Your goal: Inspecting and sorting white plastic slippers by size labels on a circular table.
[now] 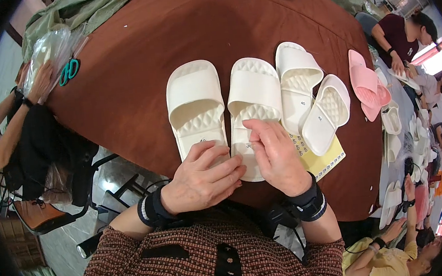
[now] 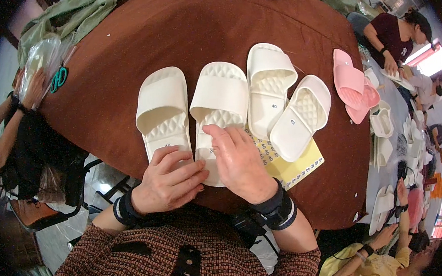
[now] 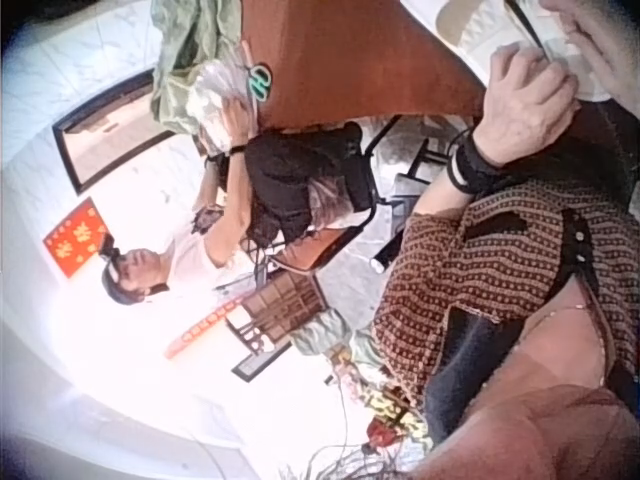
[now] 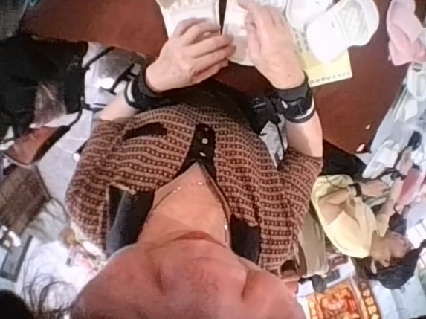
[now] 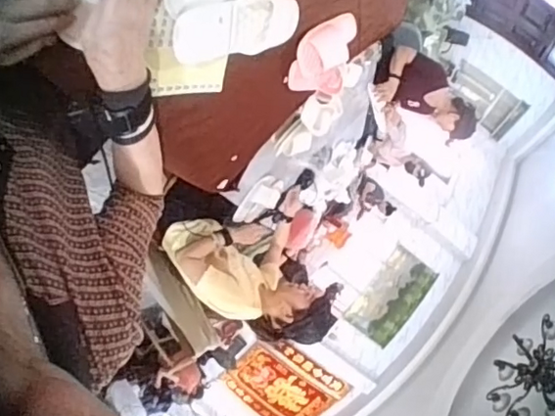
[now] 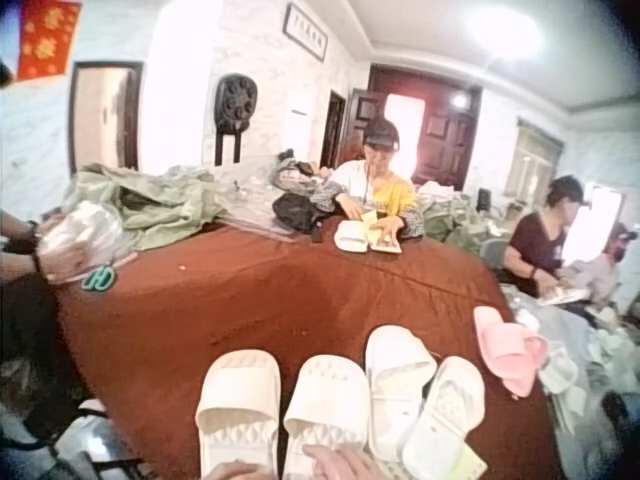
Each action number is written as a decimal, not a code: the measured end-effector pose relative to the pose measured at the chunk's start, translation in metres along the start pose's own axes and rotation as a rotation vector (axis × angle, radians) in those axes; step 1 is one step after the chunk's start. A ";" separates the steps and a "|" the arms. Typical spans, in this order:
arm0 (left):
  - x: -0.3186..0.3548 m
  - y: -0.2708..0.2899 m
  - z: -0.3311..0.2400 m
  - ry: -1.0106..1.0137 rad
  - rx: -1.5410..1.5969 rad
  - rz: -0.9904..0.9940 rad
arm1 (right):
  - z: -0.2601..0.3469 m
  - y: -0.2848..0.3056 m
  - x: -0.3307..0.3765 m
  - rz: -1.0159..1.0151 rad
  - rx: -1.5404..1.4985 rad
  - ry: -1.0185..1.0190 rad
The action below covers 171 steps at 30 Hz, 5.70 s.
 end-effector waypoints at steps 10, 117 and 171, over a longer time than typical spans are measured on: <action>0.000 -0.001 -0.001 -0.008 -0.001 -0.006 | 0.011 -0.004 -0.001 0.019 0.181 0.103; -0.047 -0.035 -0.025 -0.041 -0.025 0.288 | -0.037 0.025 0.022 -0.171 -0.095 -0.224; 0.044 0.083 0.101 0.587 0.035 -0.289 | -0.015 0.027 0.019 -0.141 0.128 -0.147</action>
Point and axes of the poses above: each hand's wrist, its own x-axis away from the middle knuckle, its own y-axis out of the back of the hand, z = x × y, the point moved 9 cm from there along -x, towards the middle knuckle, and after that the axes turned 2 degrees about x, right-handed, at the moved point
